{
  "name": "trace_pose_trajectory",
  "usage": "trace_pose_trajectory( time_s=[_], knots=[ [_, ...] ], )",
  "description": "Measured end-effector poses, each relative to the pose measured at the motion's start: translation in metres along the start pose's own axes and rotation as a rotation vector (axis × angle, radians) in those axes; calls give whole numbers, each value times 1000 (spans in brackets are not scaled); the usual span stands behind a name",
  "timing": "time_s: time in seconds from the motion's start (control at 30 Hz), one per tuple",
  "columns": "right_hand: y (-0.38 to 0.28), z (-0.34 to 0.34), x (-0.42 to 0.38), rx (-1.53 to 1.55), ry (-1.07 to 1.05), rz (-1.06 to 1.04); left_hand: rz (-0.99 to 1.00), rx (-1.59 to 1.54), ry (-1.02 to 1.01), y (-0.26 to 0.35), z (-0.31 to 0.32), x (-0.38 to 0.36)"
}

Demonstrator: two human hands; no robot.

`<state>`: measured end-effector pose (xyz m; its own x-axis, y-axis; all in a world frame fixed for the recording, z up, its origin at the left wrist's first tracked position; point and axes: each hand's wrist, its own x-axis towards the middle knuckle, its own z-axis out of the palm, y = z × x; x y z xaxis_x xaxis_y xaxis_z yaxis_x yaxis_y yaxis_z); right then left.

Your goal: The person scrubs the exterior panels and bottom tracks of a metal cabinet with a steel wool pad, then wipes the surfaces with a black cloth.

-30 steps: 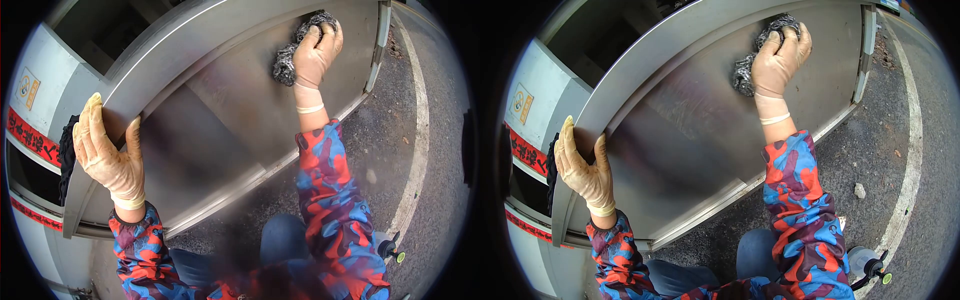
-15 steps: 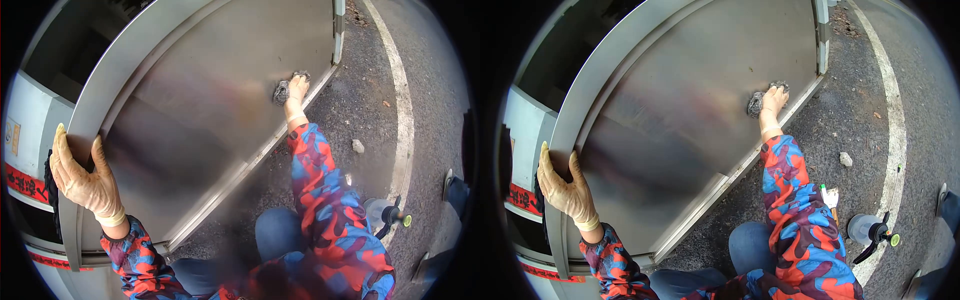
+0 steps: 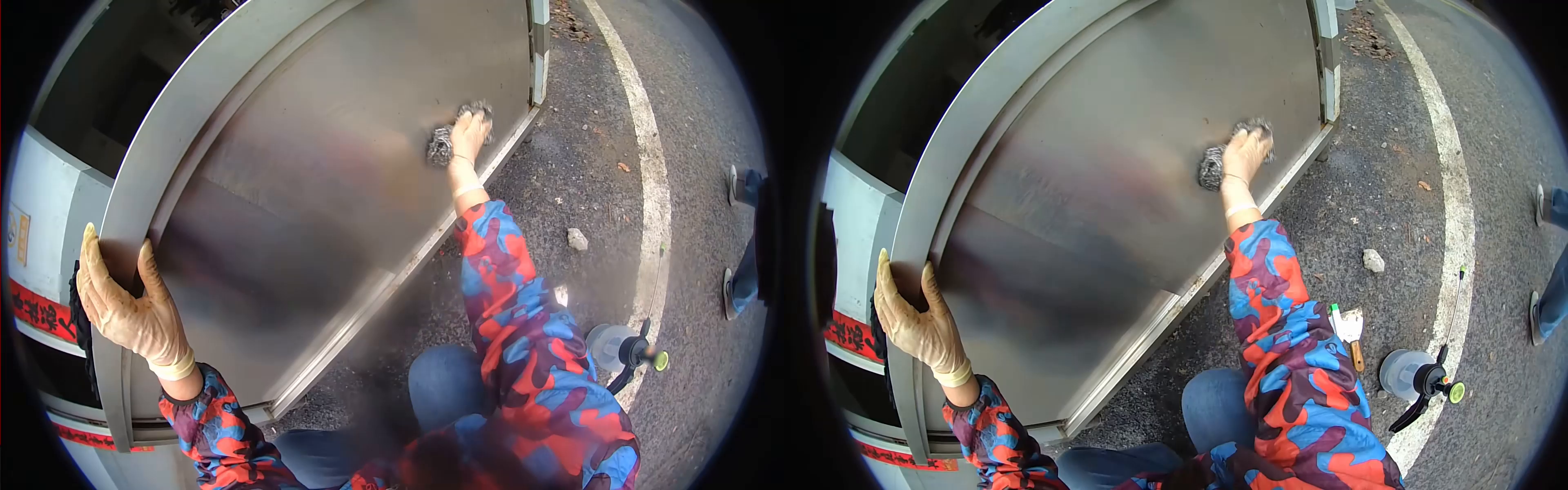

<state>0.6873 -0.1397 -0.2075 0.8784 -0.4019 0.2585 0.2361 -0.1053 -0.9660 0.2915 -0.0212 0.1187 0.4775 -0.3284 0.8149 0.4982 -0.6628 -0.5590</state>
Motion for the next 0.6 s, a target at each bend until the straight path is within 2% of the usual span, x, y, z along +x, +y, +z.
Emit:
trace_pose_trajectory(
  time_s=[0.03,0.1,0.17,0.23,0.3,0.37,0.43,0.47,0.57,0.6],
  knots=[
    [27,-4,5,-42,-114,273,13,5,5,2,0,1],
    [32,9,-14,-60,-26,238,-5,-7,9,3,0,3],
    [-42,10,-24,9,23,12,2,-9,5,2,0,2],
    [-137,-14,-37,154,-9,-416,-19,-18,-13,3,-1,1],
    [-194,-26,-52,176,-98,-801,-42,-27,-21,3,0,1],
    [-189,-19,-48,121,-55,-815,-41,-19,-8,1,2,0],
    [-141,-6,-20,183,33,-499,-46,-12,-3,1,4,0],
    [-93,3,-7,172,61,-362,-40,-19,-9,1,3,0],
    [47,8,-5,5,-75,297,-24,-23,2,1,2,0],
    [75,9,-18,-36,-150,443,-12,-22,4,2,3,0]
  ],
)
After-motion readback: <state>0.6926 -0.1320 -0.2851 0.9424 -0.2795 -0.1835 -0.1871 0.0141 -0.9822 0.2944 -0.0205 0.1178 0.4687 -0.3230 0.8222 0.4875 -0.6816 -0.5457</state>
